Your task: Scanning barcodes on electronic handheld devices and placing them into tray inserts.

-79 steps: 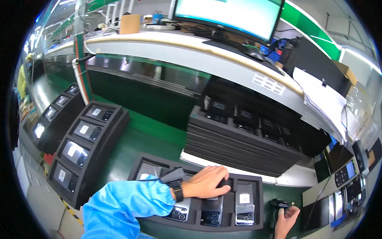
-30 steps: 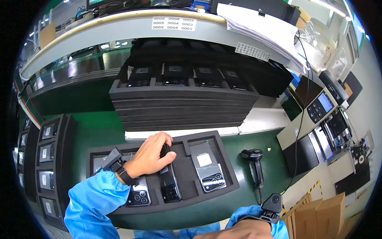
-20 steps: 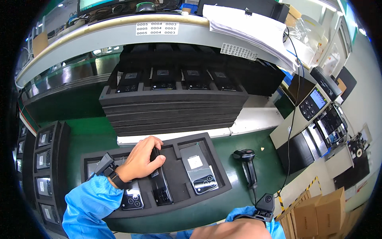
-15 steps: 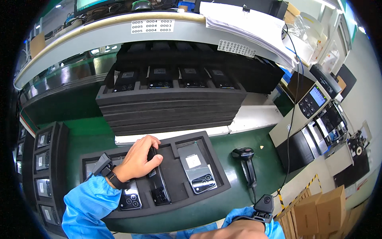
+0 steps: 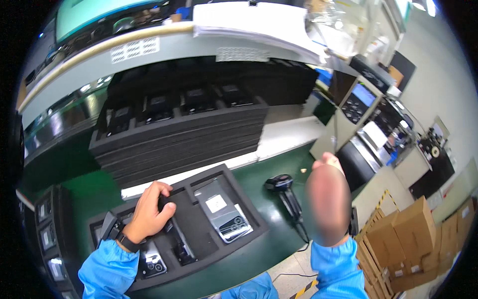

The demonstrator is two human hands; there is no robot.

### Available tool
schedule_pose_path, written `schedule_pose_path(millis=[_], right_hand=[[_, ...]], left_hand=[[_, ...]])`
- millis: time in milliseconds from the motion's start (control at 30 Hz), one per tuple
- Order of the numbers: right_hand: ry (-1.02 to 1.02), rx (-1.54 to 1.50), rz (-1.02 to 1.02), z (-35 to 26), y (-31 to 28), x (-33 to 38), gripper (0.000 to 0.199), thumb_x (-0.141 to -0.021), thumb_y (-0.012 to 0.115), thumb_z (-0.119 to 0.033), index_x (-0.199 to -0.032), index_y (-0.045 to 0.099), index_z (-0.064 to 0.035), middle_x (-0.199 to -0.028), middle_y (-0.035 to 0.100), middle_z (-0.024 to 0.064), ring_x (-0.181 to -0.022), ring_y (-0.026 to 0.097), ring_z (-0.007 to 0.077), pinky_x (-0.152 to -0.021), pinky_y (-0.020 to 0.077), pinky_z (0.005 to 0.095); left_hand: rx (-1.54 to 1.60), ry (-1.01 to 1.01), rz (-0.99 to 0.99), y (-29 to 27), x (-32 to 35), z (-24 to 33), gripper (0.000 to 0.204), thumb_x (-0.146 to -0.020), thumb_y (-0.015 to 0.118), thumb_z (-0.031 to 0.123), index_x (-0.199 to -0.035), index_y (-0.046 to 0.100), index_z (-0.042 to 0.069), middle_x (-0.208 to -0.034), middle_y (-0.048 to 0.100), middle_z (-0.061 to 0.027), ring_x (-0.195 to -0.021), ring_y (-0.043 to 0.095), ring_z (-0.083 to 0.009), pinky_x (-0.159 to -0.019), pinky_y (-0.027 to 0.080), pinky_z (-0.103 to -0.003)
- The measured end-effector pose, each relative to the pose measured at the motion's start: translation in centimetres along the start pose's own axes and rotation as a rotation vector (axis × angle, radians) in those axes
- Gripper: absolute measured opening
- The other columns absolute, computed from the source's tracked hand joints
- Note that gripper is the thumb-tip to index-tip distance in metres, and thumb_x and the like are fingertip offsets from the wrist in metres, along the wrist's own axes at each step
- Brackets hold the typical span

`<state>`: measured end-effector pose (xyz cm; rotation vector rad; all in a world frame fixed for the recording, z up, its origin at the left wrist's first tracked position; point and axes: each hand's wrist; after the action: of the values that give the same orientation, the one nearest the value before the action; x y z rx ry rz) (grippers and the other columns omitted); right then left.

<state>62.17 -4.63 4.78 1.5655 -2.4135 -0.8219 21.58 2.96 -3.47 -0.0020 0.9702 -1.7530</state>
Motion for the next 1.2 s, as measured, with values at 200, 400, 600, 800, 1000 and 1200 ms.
schedule_pose_path(millis=[200, 400, 600, 800, 1000, 1200], right_hand=[[-0.192, 0.081, 0.530, -4.2, -9.4, -10.4, 0.028, -0.102, 0.063, -0.035, -0.119, 0.058, -0.0139, -0.094, 0.066, 0.0016, -0.058, 0.047, 0.0081, -0.048, 0.0376, 0.0240], [-0.289, 0.327, 0.667, -4.7, -13.5, -16.9, 0.029, -0.101, 0.065, -0.037, -0.090, 0.069, -0.0106, -0.070, 0.060, -0.0006, -0.052, 0.045, 0.0089, -0.043, 0.0343, 0.0263], [-0.650, 0.922, 0.751, -6.2, -18.2, -19.6, 0.036, -0.097, 0.069, -0.031, -0.073, 0.071, -0.0051, -0.065, 0.061, 0.0015, -0.060, 0.051, 0.0135, -0.056, 0.0392, 0.0357], [-0.088, 0.717, 0.463, -0.1, -13.0, -4.5, 0.025, -0.100, 0.067, -0.032, -0.095, 0.074, -0.0084, -0.053, 0.039, -0.0090, -0.038, 0.032, 0.0038, -0.035, 0.0200, 0.0243], [0.322, 1.022, -0.483, 2.4, 2.8, 3.3, 0.021, -0.102, 0.058, -0.017, -0.094, 0.072, -0.0036, -0.059, 0.057, -0.0030, -0.044, 0.045, 0.0026, -0.041, 0.0325, 0.0205], [0.722, 1.215, -1.299, 7.5, 13.5, 5.7, 0.025, -0.103, 0.061, -0.022, -0.103, 0.073, 0.0000, -0.073, 0.065, 0.0009, -0.069, 0.062, 0.0102, -0.065, 0.0497, 0.0270]], left_hand=[[0.048, -0.036, 0.020, 0.4, -0.1, 0.0, 0.033, -0.086, 0.068, 0.026, -0.101, 0.050, 0.002, -0.105, 0.060, -0.0187, -0.100, 0.059, -0.0370, -0.091, 0.047, -0.043], [0.025, -0.026, -0.001, 0.0, 0.0, 0.2, 0.035, -0.087, 0.069, 0.029, -0.104, 0.053, 0.002, -0.104, 0.062, -0.0173, -0.099, 0.060, -0.0370, -0.089, 0.048, -0.043], [-0.023, 0.028, -0.028, -0.5, 0.0, -0.3, 0.036, -0.090, 0.070, 0.029, -0.107, 0.053, 0.002, -0.102, 0.060, -0.0167, -0.097, 0.060, -0.0367, -0.087, 0.048, -0.042], [0.030, 0.011, -0.017, -0.6, 0.3, -0.2, 0.034, -0.091, 0.068, 0.032, -0.103, 0.053, 0.004, -0.102, 0.059, -0.0160, -0.098, 0.057, -0.0368, -0.088, 0.046, -0.044], [0.080, -0.003, -0.021, -0.8, 0.1, -0.2, 0.033, -0.090, 0.068, 0.030, -0.102, 0.051, 0.004, -0.100, 0.058, -0.0142, -0.094, 0.058, -0.0351, -0.082, 0.047, -0.044], [0.133, -0.025, -0.051, -1.4, 0.3, -0.3, 0.035, -0.090, 0.067, 0.031, -0.101, 0.050, 0.003, -0.095, 0.056, -0.0149, -0.088, 0.059, -0.0352, -0.076, 0.047, -0.044]])
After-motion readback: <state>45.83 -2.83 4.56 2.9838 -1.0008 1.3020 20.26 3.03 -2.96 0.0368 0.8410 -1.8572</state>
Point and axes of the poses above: each hand's wrist, its own x-axis away from the middle knuckle, its own y-axis out of the palm, z = x × y
